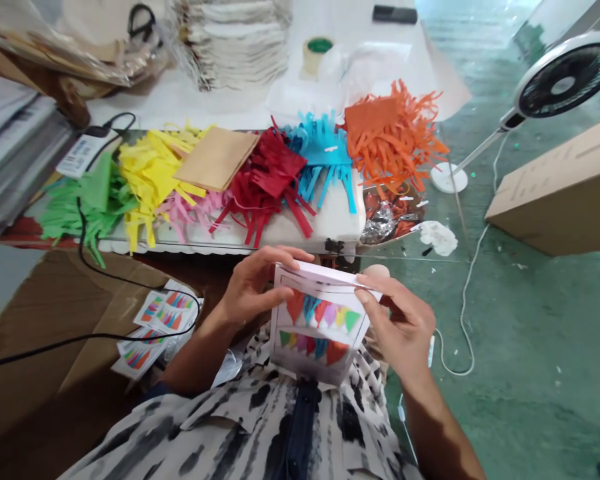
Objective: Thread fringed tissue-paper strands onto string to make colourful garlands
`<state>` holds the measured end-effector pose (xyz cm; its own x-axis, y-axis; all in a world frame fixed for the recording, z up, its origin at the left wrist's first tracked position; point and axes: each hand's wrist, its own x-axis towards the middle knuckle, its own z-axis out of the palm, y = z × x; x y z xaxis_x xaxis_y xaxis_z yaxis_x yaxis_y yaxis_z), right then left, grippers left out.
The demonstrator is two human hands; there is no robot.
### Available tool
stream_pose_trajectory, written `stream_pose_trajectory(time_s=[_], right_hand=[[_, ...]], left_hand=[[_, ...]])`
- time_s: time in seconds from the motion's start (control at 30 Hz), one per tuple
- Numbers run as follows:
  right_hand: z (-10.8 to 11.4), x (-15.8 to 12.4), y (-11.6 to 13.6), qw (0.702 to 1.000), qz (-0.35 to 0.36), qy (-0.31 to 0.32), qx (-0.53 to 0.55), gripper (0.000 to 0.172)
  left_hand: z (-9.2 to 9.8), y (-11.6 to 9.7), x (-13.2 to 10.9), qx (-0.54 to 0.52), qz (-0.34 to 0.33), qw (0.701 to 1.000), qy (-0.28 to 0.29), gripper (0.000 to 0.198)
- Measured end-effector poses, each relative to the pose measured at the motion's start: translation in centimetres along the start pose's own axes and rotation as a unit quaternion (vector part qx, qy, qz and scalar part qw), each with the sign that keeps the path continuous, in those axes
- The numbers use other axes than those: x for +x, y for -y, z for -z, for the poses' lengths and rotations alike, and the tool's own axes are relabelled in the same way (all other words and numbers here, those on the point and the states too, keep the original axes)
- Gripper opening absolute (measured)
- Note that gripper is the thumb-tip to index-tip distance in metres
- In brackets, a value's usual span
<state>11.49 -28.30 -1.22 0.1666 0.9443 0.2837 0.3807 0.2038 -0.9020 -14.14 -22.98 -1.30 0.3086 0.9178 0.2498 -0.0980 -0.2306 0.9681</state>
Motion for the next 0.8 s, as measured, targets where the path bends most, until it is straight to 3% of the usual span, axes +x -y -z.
stream_pose_trajectory(time_s=[0.1, 0.23, 0.33, 0.47, 0.63, 0.8], right_hand=[[0.0, 0.5, 0.1, 0.999, 0.037, 0.014, 0.006, 0.025], [0.2, 2.1, 0.4, 0.995, 0.088, 0.037, -0.003, 0.026], [0.2, 4.4, 0.5, 0.992, 0.112, 0.047, -0.018, 0.023], [-0.6, 8.9, 0.2, 0.995, 0.079, 0.049, -0.024, 0.017], [-2.8, 14.4, -0.6, 0.999, 0.038, 0.038, 0.009, 0.030], [-4.7, 16.2, -1.1, 0.994, 0.032, 0.068, 0.074, 0.036]], left_hand=[[-0.1, -0.6, 0.6, 0.020, -0.029, 0.999, -0.002, 0.046], [-0.2, -1.1, 1.6, 0.003, -0.014, 0.998, -0.055, 0.025], [0.0, -1.4, 3.1, -0.030, 0.026, 0.997, -0.071, 0.020], [0.6, -1.6, 6.7, -0.046, 0.055, 0.992, -0.100, 0.024], [2.0, -0.9, 11.7, -0.072, 0.034, 0.990, -0.115, 0.035], [3.1, -0.6, 13.4, -0.014, -0.003, 0.991, -0.135, 0.035]])
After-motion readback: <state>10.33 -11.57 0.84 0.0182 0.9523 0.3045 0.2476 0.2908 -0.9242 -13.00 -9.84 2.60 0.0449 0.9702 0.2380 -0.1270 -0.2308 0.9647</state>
